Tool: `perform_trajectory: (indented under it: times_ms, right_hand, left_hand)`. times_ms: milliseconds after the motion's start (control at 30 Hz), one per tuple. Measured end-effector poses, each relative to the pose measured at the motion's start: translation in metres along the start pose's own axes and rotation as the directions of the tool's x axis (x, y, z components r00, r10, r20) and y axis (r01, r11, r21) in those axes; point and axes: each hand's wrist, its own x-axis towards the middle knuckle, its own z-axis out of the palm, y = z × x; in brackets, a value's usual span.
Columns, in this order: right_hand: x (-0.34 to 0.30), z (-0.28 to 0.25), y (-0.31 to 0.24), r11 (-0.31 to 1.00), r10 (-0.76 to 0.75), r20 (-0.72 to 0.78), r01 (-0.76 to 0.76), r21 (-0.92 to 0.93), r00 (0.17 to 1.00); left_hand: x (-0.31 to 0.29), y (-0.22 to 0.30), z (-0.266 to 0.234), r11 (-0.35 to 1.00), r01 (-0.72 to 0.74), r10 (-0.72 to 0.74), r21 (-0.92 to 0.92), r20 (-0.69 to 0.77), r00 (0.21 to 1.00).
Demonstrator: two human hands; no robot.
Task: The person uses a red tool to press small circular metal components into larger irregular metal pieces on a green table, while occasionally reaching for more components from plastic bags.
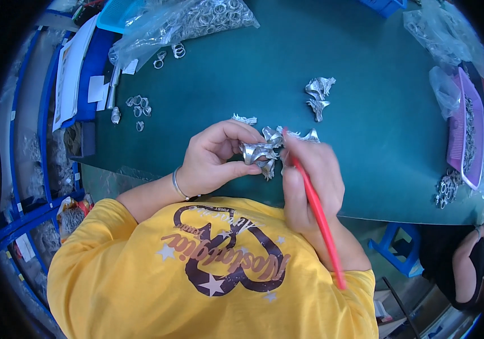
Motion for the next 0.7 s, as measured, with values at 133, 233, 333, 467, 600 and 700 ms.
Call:
perform_trajectory:
  times_ms: [133,233,333,467,600,700]
  right_hand:
    - [-0.011,-0.001,0.007,0.955,-0.138,0.021,0.127,0.269,0.99]
    - [-0.011,0.001,0.006,0.976,-0.116,0.091,0.096,0.194,0.989]
    - [-0.01,0.004,0.006,0.979,-0.133,0.104,0.115,0.166,0.986]
    - [-0.008,0.008,0.006,0.98,-0.143,0.091,0.128,0.152,0.986]
    - [-0.008,0.01,0.005,0.985,-0.146,0.106,0.134,0.106,0.984]
    - [-0.008,0.005,0.006,0.993,-0.117,0.163,0.121,-0.012,0.98]
  left_hand:
    - [0.0,0.002,-0.003,0.947,-0.086,0.084,0.308,0.021,0.996]
    - [-0.002,0.007,-0.007,0.937,-0.043,0.003,0.347,0.116,0.993]
    - [-0.002,0.009,-0.008,0.903,-0.07,0.021,0.423,0.119,0.993]
    - [-0.003,0.006,-0.007,0.908,-0.05,0.015,0.416,0.087,0.996]
    - [-0.003,0.01,-0.006,0.879,-0.076,0.034,0.471,0.097,0.995]
    - [-0.004,0.014,-0.004,0.901,-0.063,0.028,0.43,0.087,0.996]
